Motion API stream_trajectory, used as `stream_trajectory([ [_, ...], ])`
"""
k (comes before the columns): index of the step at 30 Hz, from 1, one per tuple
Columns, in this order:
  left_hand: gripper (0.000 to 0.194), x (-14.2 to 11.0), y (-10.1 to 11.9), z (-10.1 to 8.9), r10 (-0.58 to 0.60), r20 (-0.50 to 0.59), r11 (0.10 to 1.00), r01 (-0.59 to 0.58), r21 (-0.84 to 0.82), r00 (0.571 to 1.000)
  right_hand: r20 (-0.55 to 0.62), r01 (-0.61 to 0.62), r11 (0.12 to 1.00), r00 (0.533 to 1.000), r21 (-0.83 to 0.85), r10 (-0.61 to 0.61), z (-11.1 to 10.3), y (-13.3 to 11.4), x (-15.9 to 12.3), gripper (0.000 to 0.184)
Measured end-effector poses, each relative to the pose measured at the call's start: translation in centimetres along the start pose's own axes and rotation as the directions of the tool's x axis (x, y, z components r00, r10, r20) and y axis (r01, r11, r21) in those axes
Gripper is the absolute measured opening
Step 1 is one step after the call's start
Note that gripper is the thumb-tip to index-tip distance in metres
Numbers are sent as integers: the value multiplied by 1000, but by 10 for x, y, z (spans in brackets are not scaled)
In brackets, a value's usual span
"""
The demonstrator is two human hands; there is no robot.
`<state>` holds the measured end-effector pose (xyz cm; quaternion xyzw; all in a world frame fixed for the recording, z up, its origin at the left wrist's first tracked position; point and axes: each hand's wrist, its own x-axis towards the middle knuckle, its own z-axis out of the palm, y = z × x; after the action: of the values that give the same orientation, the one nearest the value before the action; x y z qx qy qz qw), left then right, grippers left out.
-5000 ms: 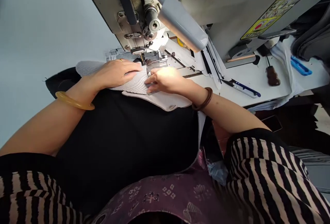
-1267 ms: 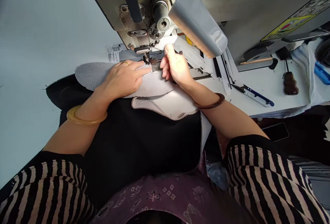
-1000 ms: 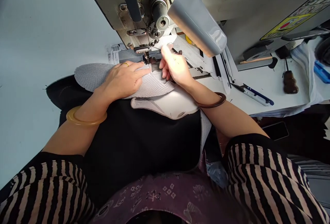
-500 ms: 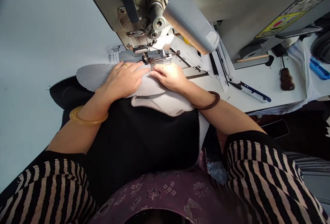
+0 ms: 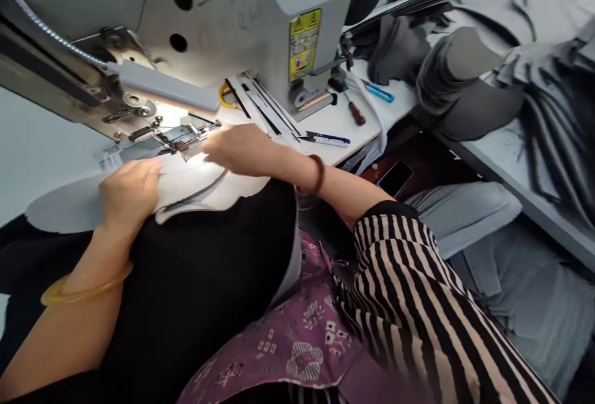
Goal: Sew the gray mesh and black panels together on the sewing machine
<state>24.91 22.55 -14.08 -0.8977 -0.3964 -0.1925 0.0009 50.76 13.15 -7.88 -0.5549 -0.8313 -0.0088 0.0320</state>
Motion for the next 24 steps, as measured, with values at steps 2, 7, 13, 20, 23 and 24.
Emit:
stream_trajectory([
  [2, 35, 0, 1, -1, -53, -1, 997, 53, -48, 999, -71, -287, 958, 955, 16, 287, 0, 31, -43, 37],
  [7, 25, 2, 13, -6, -198, 44, 962, 203, -185, 979, 51, -673, 740, 739, -6, 672, 41, 91, -135, 38],
  [13, 29, 3, 13, -1, -309, 62, 912, 314, -265, 949, -152, -857, 500, 481, 126, 863, 55, 96, -152, 31],
  [20, 31, 1, 17, -3, -332, 70, 872, 335, -357, 941, 124, -563, 818, 825, 116, 551, 12, 7, -29, 48],
  [23, 32, 1, 17, -3, -345, 89, 850, 352, -392, 934, 210, -435, 897, 886, 74, 413, 16, -20, 31, 50],
  [24, 32, 2, 16, -2, -354, 96, 841, 361, -403, 931, 236, -413, 908, 891, 71, 387, 19, -25, 45, 51],
])
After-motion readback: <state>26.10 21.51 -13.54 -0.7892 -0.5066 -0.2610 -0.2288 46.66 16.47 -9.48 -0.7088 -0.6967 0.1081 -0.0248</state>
